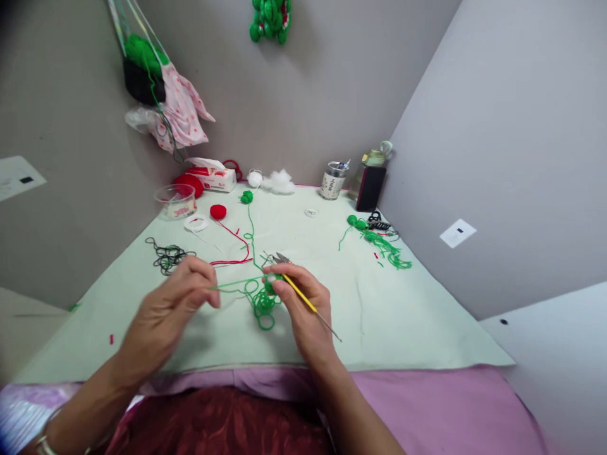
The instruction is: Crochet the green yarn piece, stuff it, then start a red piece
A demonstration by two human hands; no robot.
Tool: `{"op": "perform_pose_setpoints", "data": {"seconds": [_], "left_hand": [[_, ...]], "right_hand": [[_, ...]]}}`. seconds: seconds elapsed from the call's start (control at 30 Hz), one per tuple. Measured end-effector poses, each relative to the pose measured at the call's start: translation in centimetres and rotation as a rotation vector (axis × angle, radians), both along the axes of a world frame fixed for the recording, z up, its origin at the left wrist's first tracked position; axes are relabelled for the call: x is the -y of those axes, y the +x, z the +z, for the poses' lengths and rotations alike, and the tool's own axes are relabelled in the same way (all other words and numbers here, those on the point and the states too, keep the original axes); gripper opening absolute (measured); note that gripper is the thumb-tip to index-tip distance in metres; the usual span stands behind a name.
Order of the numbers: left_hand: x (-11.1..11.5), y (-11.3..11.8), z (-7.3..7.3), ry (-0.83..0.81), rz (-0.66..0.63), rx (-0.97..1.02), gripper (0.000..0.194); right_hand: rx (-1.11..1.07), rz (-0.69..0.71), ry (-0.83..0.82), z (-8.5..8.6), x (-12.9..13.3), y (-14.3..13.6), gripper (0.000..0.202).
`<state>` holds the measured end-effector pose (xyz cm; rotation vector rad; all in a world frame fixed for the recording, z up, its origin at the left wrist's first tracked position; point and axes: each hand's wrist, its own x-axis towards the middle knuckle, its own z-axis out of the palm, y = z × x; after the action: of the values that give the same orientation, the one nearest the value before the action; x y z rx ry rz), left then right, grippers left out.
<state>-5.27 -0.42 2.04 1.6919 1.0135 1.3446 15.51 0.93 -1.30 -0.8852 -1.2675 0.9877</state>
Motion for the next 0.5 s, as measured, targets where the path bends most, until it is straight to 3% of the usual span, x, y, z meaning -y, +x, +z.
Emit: {"op": "perform_pose_setpoints", "data": {"seconds": [0.07,0.2,0.3,0.4,0.5], "left_hand": [[0.2,-0.4,0.7,0.006,-0.015,0.132,0.033],[0.3,0.7,2.1,-0.333,-0.361,0.595,0.041],[0.1,1.8,3.8,-0.497,-0.445,0.91,0.035],[-0.4,2.2,4.9,-0.366,-0.324,0.989,0.037],[-0.9,2.0,4.1,-0.043,-0.019,0.797,0.037]], "right_hand": [[-0.047,0.011,-0.036,-0.5,0.0,-0.3,0.013],[-0.135,0.081,-0.08,-0.8,0.3,-1.6,0.014],[-0.188,0.114,-0.078,-0.3,0.7,-2.7,0.014],[-0.22,0.083,-0.039,0.4,0.8,-3.4,0.012],[-0.237,0.007,-0.011,1.0,0.7,-3.6,0.013]]}}
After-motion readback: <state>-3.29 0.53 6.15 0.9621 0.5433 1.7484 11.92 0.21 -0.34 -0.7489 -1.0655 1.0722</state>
